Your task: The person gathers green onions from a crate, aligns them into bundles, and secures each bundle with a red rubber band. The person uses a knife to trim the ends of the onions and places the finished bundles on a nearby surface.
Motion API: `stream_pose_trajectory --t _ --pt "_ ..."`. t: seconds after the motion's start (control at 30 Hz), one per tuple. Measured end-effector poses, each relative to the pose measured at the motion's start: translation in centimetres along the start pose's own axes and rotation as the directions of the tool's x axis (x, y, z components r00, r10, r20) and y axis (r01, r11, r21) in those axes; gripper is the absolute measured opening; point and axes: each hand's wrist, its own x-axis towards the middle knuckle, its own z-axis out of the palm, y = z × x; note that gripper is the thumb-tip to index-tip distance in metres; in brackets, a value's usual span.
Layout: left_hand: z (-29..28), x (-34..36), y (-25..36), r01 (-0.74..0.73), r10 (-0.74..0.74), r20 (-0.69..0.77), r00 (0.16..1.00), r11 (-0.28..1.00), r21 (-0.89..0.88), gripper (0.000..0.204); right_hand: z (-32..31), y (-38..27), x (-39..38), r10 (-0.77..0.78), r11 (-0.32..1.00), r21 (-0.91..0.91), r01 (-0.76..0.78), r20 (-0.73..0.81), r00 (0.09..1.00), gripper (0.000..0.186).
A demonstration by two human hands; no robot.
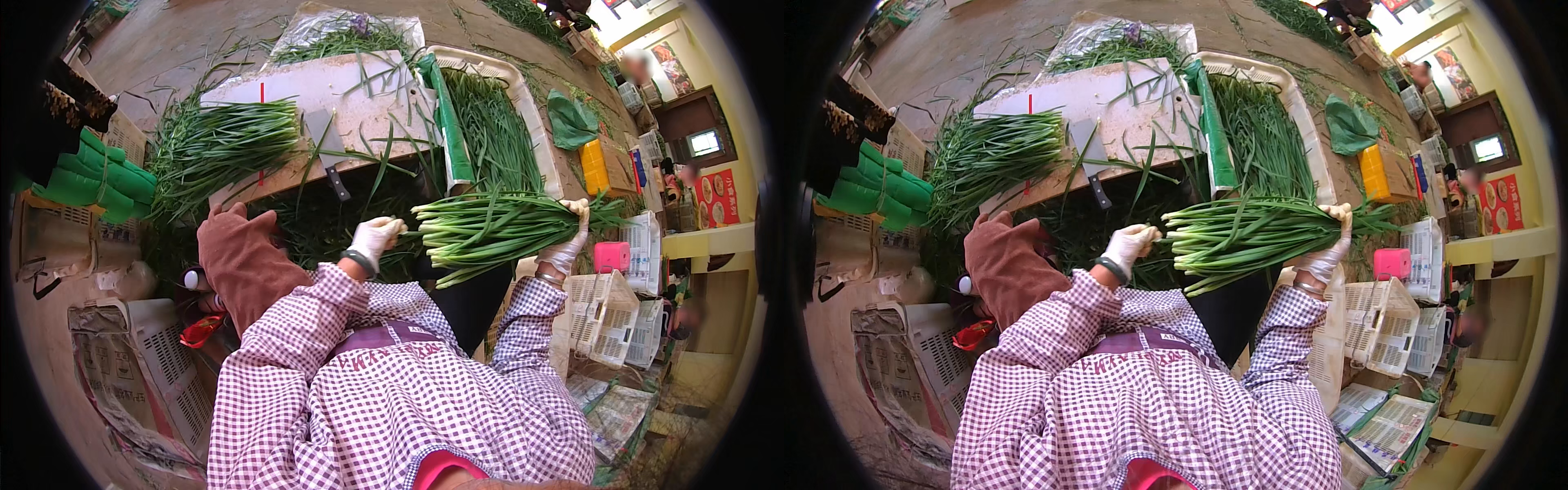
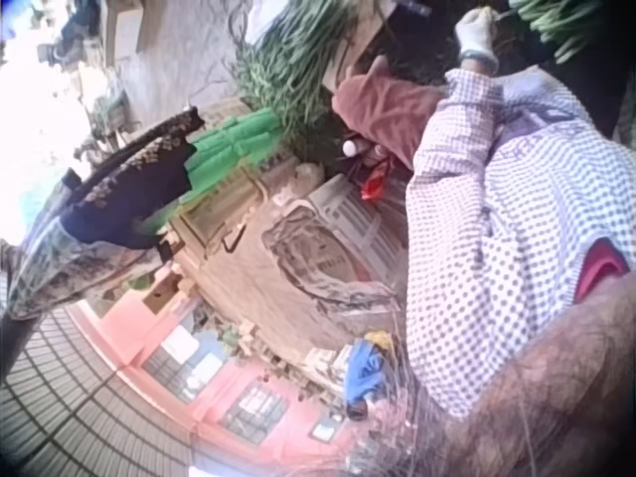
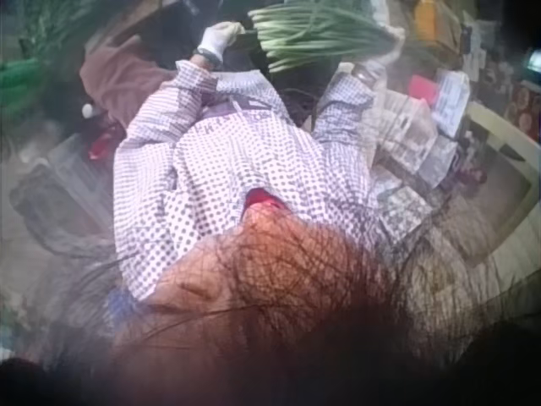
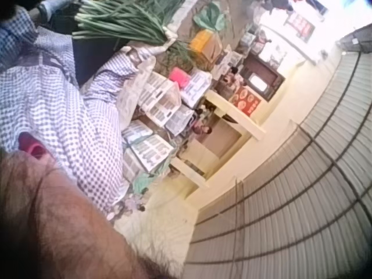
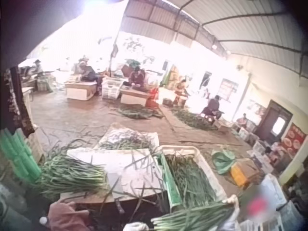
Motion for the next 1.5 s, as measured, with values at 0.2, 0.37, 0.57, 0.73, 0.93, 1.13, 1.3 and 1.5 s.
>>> stream_pose_trajectory --t 0.2,0.37,0.57,0.73,0.93,1.13,1.3,1.5 --pt "0.7 -1.8 1.1 -0.046 0.011 0.176 0.984 0.979 0.196 0.042 -1.9 -1.4 1.1 -0.058 0.998 -0.022 0.059 0.053 0.997 0.019" --pt "3.4 -0.6 1.5 0.222 -0.142 0.29 0.946 0.938 -0.266 0.037 0.4 0.5 -0.2 -0.023 0.999 -0.049 0.022 -0.012 1.0 0.022" --pt "2.0 0.0 0.1 0.105 -0.057 0.16 0.986 0.944 -0.312 0.025 1.1 0.6 -0.5 -0.007 1.0 -0.007 0.008 0.033 0.999 0.019" --pt "-0.4 -1.3 1.2 -0.086 0.059 -0.269 0.961 0.993 -0.087 0.021 1.0 0.5 -0.3 -0.041 0.997 -0.06 0.04 -0.023 0.999 0.017" --pt "-0.1 -5.0 4.5 -0.457 0.645 -0.101 0.757 0.634 0.623 0.008 0.4 -0.8 0.3 -0.01 0.995 0.096 0.0 0.097 0.995 0.013" --pt "6.5 -6.1 5.3 -0.522 0.478 0.267 0.837 0.55 0.651 0.021 1.5 1.6 0.0 -0.009 1.0 -0.012 0.01 0.01 1.0 0.014" --pt "7.3 -6.0 4.6 -0.486 0.398 0.296 0.868 0.566 0.666 0.016 1.1 2.1 0.0 0.021 1.0 0.005 -0.02 -0.046 0.999 0.016" --pt "5.8 -5.5 4.4 -0.646 0.411 0.503 0.76 0.389 0.657 0.012 0.7 2.0 0.2 0.013 1.0 0.005 -0.013 -0.066 0.998 0.015"
